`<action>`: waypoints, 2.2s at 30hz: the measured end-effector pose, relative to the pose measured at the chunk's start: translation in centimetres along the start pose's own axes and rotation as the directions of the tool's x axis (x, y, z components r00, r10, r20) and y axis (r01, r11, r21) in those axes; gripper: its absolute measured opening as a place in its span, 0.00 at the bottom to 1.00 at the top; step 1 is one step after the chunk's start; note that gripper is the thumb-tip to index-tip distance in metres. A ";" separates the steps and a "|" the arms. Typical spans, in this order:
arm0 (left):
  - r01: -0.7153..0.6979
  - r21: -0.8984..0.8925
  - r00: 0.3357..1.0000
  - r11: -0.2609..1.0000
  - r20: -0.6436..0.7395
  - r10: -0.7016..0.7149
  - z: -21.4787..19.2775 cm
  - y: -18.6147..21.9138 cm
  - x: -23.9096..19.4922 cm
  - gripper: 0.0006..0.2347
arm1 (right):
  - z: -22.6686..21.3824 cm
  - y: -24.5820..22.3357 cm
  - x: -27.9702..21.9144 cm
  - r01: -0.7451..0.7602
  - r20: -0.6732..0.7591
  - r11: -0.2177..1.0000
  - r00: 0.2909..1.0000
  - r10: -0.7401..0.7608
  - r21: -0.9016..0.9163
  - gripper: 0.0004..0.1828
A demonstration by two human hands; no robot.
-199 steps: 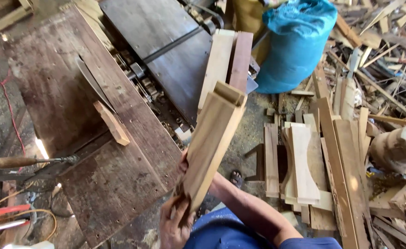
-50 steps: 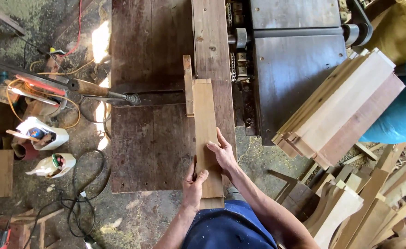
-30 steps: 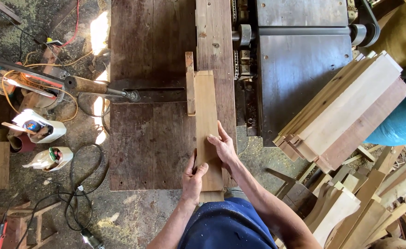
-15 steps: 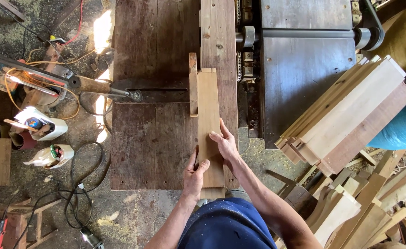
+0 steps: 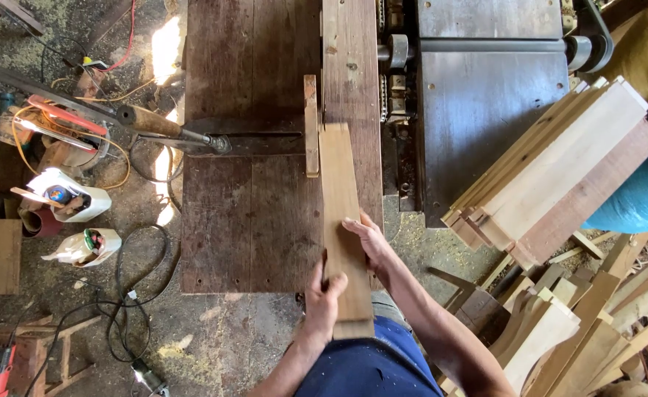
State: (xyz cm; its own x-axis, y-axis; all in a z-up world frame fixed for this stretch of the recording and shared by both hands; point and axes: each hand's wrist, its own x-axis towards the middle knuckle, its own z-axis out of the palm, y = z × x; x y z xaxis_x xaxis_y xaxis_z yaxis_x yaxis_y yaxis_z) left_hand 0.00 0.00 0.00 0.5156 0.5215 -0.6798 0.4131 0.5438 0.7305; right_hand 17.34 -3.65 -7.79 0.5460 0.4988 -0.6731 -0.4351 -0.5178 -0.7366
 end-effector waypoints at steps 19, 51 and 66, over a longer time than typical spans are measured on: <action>0.049 -0.107 0.964 0.993 0.264 -0.019 -3.6 2.9 0.2 0.38 | -0.9 2.1 -0.5 0.848 0.197 0.368 0.464 -0.864 -0.382 0.35; -0.138 -0.208 0.989 0.968 0.025 0.147 -0.6 2.4 8.4 0.29 | 1.0 -0.1 5.0 0.108 -0.086 0.915 0.993 -0.081 0.388 0.45; -0.157 -0.257 0.986 0.954 0.008 0.165 -0.4 2.5 9.6 0.29 | 0.5 -0.2 6.6 0.203 -0.131 0.830 0.979 -0.158 0.520 0.38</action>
State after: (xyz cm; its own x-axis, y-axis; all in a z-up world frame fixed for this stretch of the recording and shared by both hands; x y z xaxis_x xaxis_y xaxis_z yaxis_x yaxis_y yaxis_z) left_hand 5.72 6.66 -4.73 0.5828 0.5985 -0.5497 0.1199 0.6057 0.7866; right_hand 20.69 0.13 -12.08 0.6966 0.4790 -0.5342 -0.6224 0.0331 -0.7820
